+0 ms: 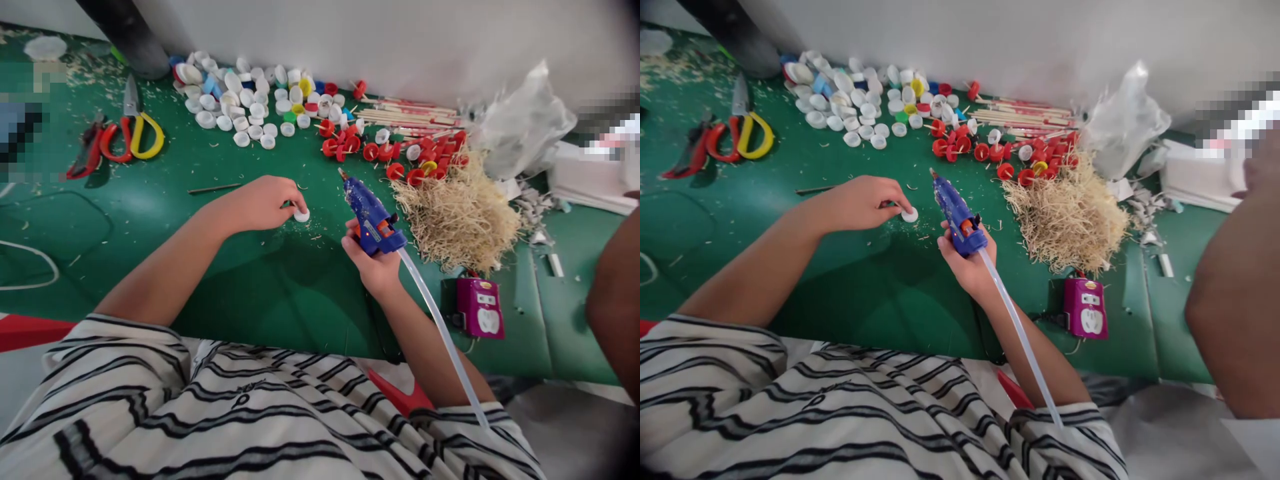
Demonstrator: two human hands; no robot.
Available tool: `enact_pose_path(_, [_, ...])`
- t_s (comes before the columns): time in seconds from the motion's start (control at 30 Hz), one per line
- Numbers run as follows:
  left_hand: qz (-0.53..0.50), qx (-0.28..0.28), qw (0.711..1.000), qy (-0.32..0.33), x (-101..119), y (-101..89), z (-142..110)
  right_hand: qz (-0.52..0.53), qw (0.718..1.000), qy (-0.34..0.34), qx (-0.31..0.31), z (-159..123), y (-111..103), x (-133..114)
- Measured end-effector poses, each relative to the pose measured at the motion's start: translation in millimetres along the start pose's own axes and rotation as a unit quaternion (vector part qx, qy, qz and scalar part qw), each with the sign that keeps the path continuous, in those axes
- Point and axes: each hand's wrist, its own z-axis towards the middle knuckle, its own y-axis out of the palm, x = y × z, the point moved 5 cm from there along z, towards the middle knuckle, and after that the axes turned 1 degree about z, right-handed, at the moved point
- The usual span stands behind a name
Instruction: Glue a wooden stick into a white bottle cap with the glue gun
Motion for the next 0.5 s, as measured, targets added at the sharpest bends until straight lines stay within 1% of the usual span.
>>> enact_pose_path(0.07, [0.01, -0.023, 1.0, -0.008, 2, -1.8, 6, 0.0, 1.0, -0.001, -0.003, 1, -1, -1])
enact_pose_path(0.1, [0.01, -0.046, 0.999, -0.022, 4, -2.9, 9, -0.001, 1.0, 0.0, -0.004, 1, -2, -1])
enact_pose_path(0.17, [0.006, -0.095, 0.993, -0.076, 9, -6.4, 12, -0.002, 1.0, 0.002, -0.004, 2, -2, -1])
enact_pose_path(0.2, [0.001, -0.137, 0.987, -0.086, 13, -6.3, 12, 0.001, 1.0, 0.001, -0.004, 2, -2, -2])
enact_pose_path(0.27, [0.012, -0.165, 0.98, -0.109, 19, -9.1, 13, 0.009, 1.0, 0.001, -0.001, 2, -2, -2])
enact_pose_path(0.33, [0.022, -0.165, 0.98, -0.104, 22, -9.5, 14, 0.014, 1.0, 0.005, 0.0, 1, -1, -3])
enact_pose_path(0.5, [0.049, -0.111, 0.989, -0.085, 12, -3.8, 14, 0.014, 1.0, 0.018, -0.005, 1, 0, -3])
